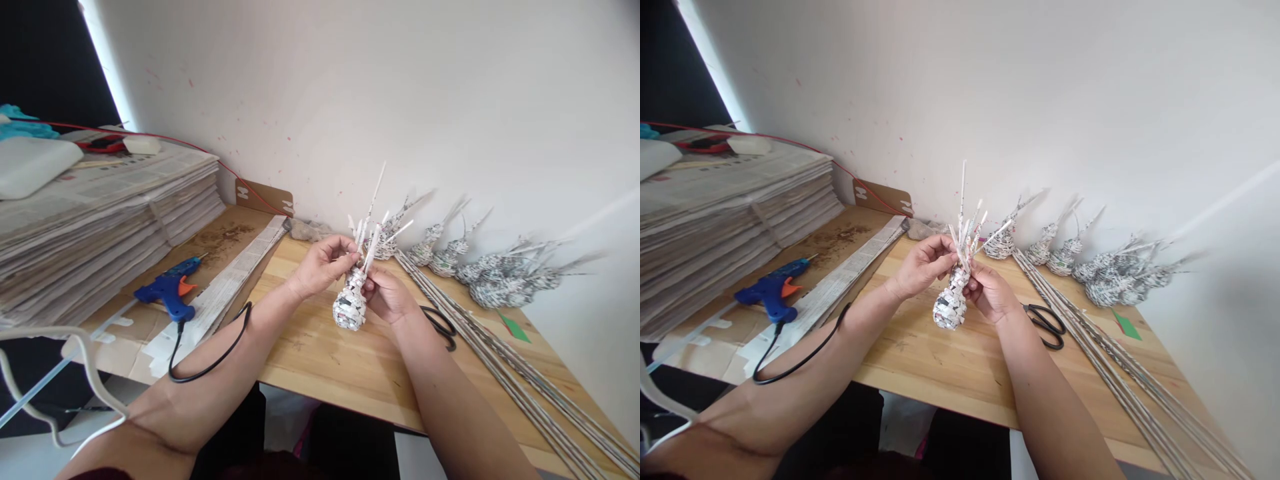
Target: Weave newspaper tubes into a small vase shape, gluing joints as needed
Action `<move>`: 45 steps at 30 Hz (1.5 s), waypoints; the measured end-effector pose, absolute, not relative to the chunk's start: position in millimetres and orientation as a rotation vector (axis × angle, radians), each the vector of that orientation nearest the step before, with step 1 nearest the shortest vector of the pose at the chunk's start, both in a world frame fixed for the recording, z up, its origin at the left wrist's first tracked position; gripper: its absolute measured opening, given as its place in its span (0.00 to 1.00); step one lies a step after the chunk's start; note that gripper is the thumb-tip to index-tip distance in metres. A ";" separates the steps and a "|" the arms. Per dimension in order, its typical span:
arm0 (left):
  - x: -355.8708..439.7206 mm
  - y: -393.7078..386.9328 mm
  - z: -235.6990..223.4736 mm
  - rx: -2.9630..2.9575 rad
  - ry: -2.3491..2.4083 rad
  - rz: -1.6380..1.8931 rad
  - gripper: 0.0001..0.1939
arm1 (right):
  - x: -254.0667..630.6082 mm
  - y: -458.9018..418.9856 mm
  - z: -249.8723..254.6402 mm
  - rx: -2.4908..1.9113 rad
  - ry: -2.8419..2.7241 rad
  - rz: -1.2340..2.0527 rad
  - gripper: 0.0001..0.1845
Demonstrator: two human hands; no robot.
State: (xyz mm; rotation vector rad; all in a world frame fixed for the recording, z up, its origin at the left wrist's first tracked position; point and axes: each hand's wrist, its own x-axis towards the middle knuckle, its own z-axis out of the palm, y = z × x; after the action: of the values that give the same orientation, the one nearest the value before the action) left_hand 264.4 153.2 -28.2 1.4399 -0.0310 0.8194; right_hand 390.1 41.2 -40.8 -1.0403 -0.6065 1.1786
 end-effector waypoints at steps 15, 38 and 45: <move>265.7 154.0 -38.3 1.650 0.172 0.704 0.12 | 390.2 41.5 -39.7 -1.165 -0.645 1.024 0.21; 266.0 160.4 -36.0 1.316 0.171 0.602 0.20 | 389.5 44.9 -39.0 -1.134 -0.621 0.956 0.25; 263.3 162.7 -35.2 1.352 0.113 0.491 0.18 | 389.5 45.9 -40.6 -1.156 -0.589 0.919 0.27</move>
State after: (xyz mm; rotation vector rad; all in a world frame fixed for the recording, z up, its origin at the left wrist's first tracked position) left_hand 263.3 162.7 -35.2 1.3516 0.1130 0.4915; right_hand 389.5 45.9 -40.6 -1.1564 -0.5889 0.9190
